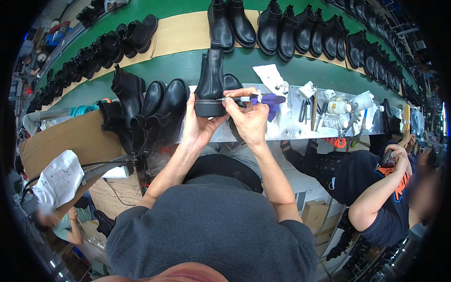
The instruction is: The person wipes the exterior of black leather boots with a cloth and a small brush on a factory assembly line. They handle the boots one by one, turning them over to clean the soles and sides, and occasionally use a tool to scrape the sole. The person places the cleaned boots back onto the conveyor belt.
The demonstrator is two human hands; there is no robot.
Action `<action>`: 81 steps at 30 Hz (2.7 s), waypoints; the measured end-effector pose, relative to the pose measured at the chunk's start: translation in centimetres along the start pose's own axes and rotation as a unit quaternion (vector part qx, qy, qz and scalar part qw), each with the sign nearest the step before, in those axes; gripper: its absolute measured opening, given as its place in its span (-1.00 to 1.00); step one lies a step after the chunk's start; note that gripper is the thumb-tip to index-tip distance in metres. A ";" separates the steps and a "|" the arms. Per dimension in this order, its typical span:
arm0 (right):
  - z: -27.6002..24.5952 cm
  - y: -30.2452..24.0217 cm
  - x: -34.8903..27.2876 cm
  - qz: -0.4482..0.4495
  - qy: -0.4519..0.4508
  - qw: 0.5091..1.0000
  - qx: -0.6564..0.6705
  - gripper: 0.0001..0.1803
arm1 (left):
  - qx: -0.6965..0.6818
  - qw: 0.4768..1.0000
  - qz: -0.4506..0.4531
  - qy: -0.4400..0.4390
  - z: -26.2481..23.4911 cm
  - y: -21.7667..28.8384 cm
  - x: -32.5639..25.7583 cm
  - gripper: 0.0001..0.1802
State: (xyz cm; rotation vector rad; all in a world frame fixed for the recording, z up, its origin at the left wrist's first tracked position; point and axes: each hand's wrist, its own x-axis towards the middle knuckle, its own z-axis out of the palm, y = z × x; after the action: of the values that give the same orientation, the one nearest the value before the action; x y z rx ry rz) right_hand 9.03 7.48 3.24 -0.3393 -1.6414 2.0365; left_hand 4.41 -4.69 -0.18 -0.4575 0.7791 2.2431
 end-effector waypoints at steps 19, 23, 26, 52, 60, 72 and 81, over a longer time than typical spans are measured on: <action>0.8 0.4 0.4 0.066 0.022 0.995 0.075 -0.85 | -0.136 0.988 -0.069 -0.022 -0.3 0.8 0.0 -0.40; 0.0 1.1 0.4 0.086 0.047 0.995 0.031 -0.85 | -0.168 0.981 -0.091 -0.044 -1.4 1.5 -0.1 -0.31; -3.0 1.1 -1.2 -0.007 0.053 0.983 -0.178 -0.79 | -0.201 0.966 -0.075 -0.145 -4.6 1.4 0.6 -0.24; -9.2 -3.5 -2.6 0.038 0.134 0.990 0.019 -0.73 | 0.570 0.803 0.166 -0.052 1.2 -4.5 3.8 0.23; -6.0 -1.6 -2.4 -0.036 0.082 0.984 -0.156 -0.79 | 0.605 0.779 0.164 -0.022 1.9 -5.1 3.4 0.24; -5.6 -1.3 -2.5 -0.069 0.096 0.990 -0.081 -0.89 | 0.634 0.739 0.228 0.009 3.4 -4.7 1.3 0.24; -6.2 -1.8 -2.1 -0.036 0.067 0.997 -0.026 -0.88 | 0.554 0.813 0.177 -0.035 3.2 -4.2 2.0 0.22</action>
State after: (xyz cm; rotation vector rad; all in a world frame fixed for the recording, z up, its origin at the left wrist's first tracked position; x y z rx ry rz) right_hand 14.20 11.89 3.20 -0.4197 -1.6030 1.8796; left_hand 5.81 0.76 -0.47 0.3708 2.0355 1.6582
